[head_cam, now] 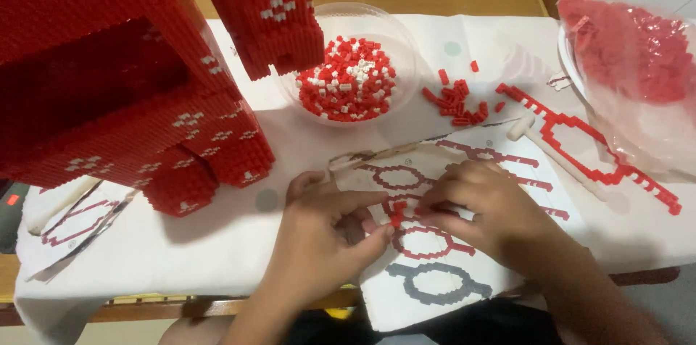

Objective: Assembling small red and white plastic toy parts onto a template to create a pixel-art style design.

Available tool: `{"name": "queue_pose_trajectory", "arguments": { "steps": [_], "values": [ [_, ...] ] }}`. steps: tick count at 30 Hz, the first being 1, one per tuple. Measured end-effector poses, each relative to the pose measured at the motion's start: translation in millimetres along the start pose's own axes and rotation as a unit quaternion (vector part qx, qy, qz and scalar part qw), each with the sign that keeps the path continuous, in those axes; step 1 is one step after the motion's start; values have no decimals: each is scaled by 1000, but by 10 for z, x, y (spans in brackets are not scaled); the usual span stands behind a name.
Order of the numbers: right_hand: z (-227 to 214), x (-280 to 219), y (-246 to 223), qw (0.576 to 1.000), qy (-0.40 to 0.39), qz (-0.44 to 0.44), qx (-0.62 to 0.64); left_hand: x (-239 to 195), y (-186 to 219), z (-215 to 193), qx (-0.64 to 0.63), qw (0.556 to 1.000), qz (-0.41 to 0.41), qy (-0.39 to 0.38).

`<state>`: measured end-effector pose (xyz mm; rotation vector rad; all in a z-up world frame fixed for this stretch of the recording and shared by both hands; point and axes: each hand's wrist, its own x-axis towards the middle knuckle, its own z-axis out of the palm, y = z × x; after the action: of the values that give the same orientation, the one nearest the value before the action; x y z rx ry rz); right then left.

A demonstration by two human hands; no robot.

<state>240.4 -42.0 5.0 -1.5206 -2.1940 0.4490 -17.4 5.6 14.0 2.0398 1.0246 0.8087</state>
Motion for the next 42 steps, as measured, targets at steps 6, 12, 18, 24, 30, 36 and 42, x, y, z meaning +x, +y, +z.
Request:
{"name": "queue_pose_trajectory", "arguments": {
  "steps": [6, 12, 18, 24, 30, 36, 42],
  "values": [
    [-66, -14, -67, 999, 28, -1, 41, 18, -4, -34, 66, 989, 128, -9],
    [104, -46, -58, 998, 53, 15, 1, 13, -10, 26, 128, 978, 167, 2],
    [67, -30, -53, 998, 61, 9, 9, 20, -8, 22, 131, 977, 166, -4],
    [110, -54, -57, 994, 99, 22, 27, 16, -29, 36, 134, 975, 176, 8],
    [167, -47, 4, 991, 125, -43, 10, 20, -23, 50, 147, 970, 190, 26],
    [121, -22, -70, 993, 110, -31, -1, 13, -61, 63, 144, 972, 184, 16],
    [176, -55, 37, 995, 94, -34, -25, 7, -50, 57, 145, 973, 178, 12]
  ]
}}
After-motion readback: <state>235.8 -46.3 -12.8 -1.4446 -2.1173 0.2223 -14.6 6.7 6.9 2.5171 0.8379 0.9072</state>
